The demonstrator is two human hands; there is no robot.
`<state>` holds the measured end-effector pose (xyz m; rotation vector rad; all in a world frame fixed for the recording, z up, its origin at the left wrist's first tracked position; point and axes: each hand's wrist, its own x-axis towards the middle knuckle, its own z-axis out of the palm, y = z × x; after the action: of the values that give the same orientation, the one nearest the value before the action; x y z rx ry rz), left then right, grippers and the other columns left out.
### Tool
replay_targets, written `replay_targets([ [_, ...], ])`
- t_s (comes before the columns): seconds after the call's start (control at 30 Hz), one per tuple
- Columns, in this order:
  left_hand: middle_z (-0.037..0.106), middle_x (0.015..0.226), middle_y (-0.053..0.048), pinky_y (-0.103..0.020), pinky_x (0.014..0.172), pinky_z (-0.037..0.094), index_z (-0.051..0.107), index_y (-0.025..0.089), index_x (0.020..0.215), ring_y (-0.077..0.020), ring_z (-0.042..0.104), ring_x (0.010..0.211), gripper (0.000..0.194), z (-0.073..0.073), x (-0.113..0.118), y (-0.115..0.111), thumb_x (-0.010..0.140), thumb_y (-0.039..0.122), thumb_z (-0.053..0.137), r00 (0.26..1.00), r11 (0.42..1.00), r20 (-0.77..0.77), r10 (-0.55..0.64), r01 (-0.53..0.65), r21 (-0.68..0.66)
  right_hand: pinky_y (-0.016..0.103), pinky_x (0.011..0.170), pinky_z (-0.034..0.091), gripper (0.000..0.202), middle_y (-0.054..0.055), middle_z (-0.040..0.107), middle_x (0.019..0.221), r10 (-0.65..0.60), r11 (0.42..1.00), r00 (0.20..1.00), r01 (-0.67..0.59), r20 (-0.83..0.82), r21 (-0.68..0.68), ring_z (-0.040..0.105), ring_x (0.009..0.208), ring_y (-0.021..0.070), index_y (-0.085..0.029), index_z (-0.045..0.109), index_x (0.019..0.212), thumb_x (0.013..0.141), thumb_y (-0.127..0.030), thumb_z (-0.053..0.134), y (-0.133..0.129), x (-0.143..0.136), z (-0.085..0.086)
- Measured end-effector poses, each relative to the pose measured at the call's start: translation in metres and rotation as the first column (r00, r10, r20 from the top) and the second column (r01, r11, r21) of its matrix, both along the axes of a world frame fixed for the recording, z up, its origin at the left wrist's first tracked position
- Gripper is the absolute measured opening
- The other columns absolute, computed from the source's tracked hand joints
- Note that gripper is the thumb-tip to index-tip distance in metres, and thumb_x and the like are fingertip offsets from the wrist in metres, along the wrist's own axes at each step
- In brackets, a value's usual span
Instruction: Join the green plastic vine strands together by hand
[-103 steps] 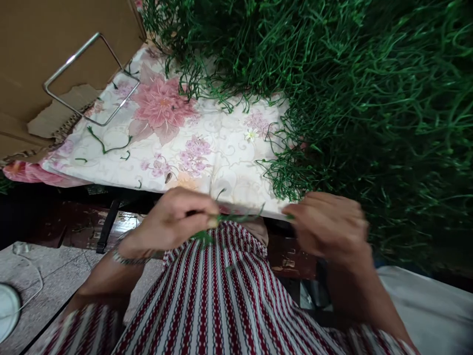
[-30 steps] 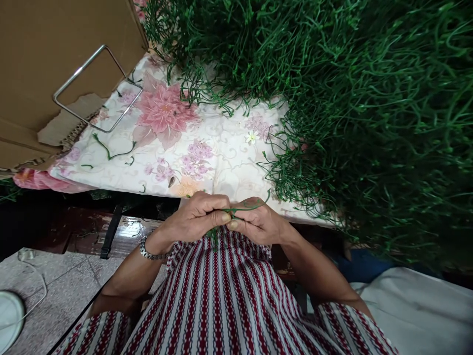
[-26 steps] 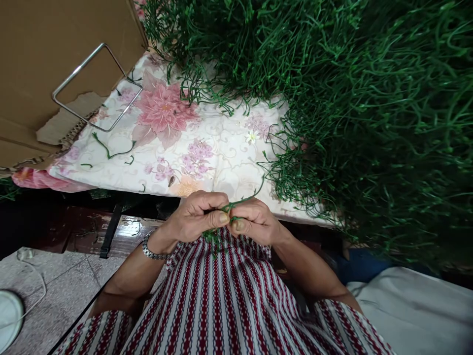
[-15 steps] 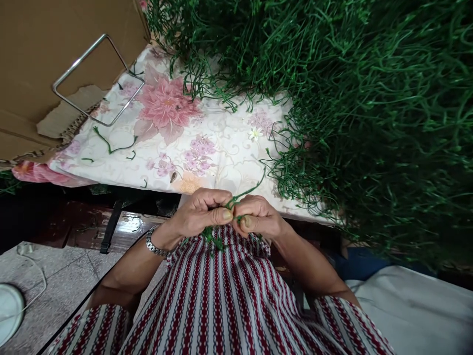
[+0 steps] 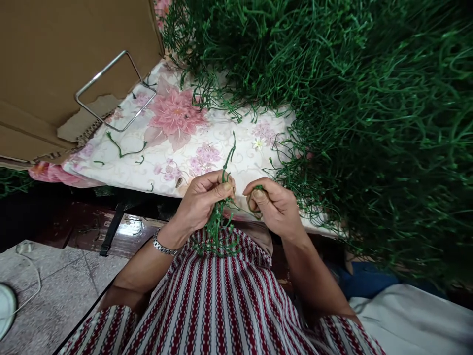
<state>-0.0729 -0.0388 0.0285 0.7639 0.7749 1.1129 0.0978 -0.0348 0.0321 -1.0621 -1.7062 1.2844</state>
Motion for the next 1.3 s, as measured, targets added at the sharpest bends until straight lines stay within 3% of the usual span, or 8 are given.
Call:
replay_targets([
  [0.17, 0.05, 0.08, -0.001, -0.019, 0.064, 0.039, 0.059, 0.014, 0.066, -0.0083, 0.046, 0.069, 0.017, -0.002, 0.009, 0.005, 0.072, 0.028, 0.068, 0.99, 0.991, -0.053, 0.132, -0.131, 0.031, 0.02, 0.053, 0.032, 0.026, -0.004, 0.04, 0.061, 0.031, 0.999, 0.999, -0.03, 0.017, -0.021, 0.035, 0.055, 0.0073, -0.015, 0.054, 0.079, 0.089, -0.038, 0.044, -0.002, -0.016, -0.009],
  [0.33, 0.049, 0.087, -0.001, -0.021, 0.07, 0.041, 0.061, 0.016, 0.068, -0.0101, 0.048, 0.077, 0.012, -0.003, 0.011, 0.004, 0.073, 0.026, 0.067, 0.99, 0.988, -0.035, 0.137, -0.134, 0.078, 0.021, 0.057, 0.038, 0.038, -0.002, 0.047, 0.07, 0.009, 0.999, 0.995, -0.013, -0.097, -0.04, 0.043, 0.062, 0.0096, -0.017, 0.05, 0.105, 0.079, -0.045, 0.057, -0.005, -0.024, -0.019],
  [0.57, 0.054, 0.086, -0.002, -0.022, 0.071, 0.042, 0.061, 0.015, 0.07, -0.0111, 0.052, 0.078, 0.011, -0.005, 0.012, 0.002, 0.075, 0.024, 0.065, 0.988, 0.99, 0.084, 0.131, -0.135, 0.038, 0.02, 0.054, 0.038, 0.02, -0.003, 0.05, 0.064, -0.11, 0.992, 0.994, 0.111, -0.022, 0.057, 0.045, 0.056, 0.0085, -0.017, 0.053, 0.079, 0.084, -0.036, 0.052, -0.008, -0.03, -0.019],
  [0.8, 0.051, 0.063, 0.001, -0.019, 0.057, 0.038, 0.049, 0.016, 0.067, -0.0081, 0.047, 0.06, 0.017, -0.006, 0.016, 0.001, 0.079, 0.025, 0.058, 0.952, 0.99, 0.278, 0.129, -0.107, -0.093, 0.019, 0.05, 0.032, 0.023, -0.006, 0.039, 0.055, -0.051, 0.977, 0.984, 0.013, 0.172, 0.212, 0.037, 0.049, 0.0067, -0.018, 0.047, 0.069, 0.087, -0.031, 0.048, -0.006, -0.026, -0.019],
  [1.0, 0.038, 0.051, 0.005, -0.019, 0.051, 0.037, 0.042, 0.018, 0.064, -0.0066, 0.037, 0.049, 0.025, 0.002, 0.003, 0.009, 0.08, 0.028, 0.058, 0.962, 0.982, 0.209, 0.176, -0.157, -0.105, 0.022, 0.056, 0.037, 0.016, 0.0, 0.053, 0.061, -0.088, 0.875, 0.973, -0.028, 0.216, 0.483, 0.048, 0.056, 0.0104, -0.017, 0.053, 0.073, 0.087, -0.021, 0.045, -0.007, -0.025, -0.015],
  [1.1, 0.033, 0.05, 0.006, -0.018, 0.05, 0.037, 0.04, 0.018, 0.062, -0.0055, 0.036, 0.046, 0.027, 0.008, -0.008, 0.023, 0.078, 0.024, 0.061, 0.931, 0.952, 0.203, 0.305, -0.301, -0.049, 0.024, 0.054, 0.037, 0.013, 0.0, 0.05, 0.056, -0.067, 0.805, 0.974, -0.075, 0.215, 0.588, 0.046, 0.053, 0.0115, -0.018, 0.052, 0.071, 0.083, -0.014, 0.047, -0.013, -0.021, -0.012],
  [1.17, 0.031, 0.048, 0.007, -0.018, 0.047, 0.035, 0.041, 0.019, 0.064, -0.0052, 0.034, 0.044, 0.025, 0.012, -0.011, 0.03, 0.077, 0.022, 0.062, 0.901, 0.921, 0.218, 0.375, -0.388, 0.019, 0.025, 0.052, 0.036, 0.011, 0.0, 0.05, 0.057, -0.087, 0.801, 0.974, -0.057, 0.209, 0.596, 0.045, 0.052, 0.0113, -0.017, 0.053, 0.074, 0.08, -0.011, 0.048, -0.015, -0.014, -0.01],
  [1.3, 0.036, 0.049, 0.006, -0.021, 0.05, 0.04, 0.044, 0.019, 0.067, -0.0065, 0.039, 0.045, 0.021, 0.014, -0.009, 0.035, 0.077, 0.023, 0.062, 0.955, 0.97, 0.18, 0.235, -0.243, 0.022, 0.026, 0.053, 0.038, 0.008, 0.002, 0.054, 0.066, -0.265, 0.804, 0.956, 0.146, 0.128, 0.576, 0.049, 0.059, 0.0125, -0.018, 0.058, 0.082, 0.081, -0.013, 0.051, -0.011, 0.007, -0.005],
])
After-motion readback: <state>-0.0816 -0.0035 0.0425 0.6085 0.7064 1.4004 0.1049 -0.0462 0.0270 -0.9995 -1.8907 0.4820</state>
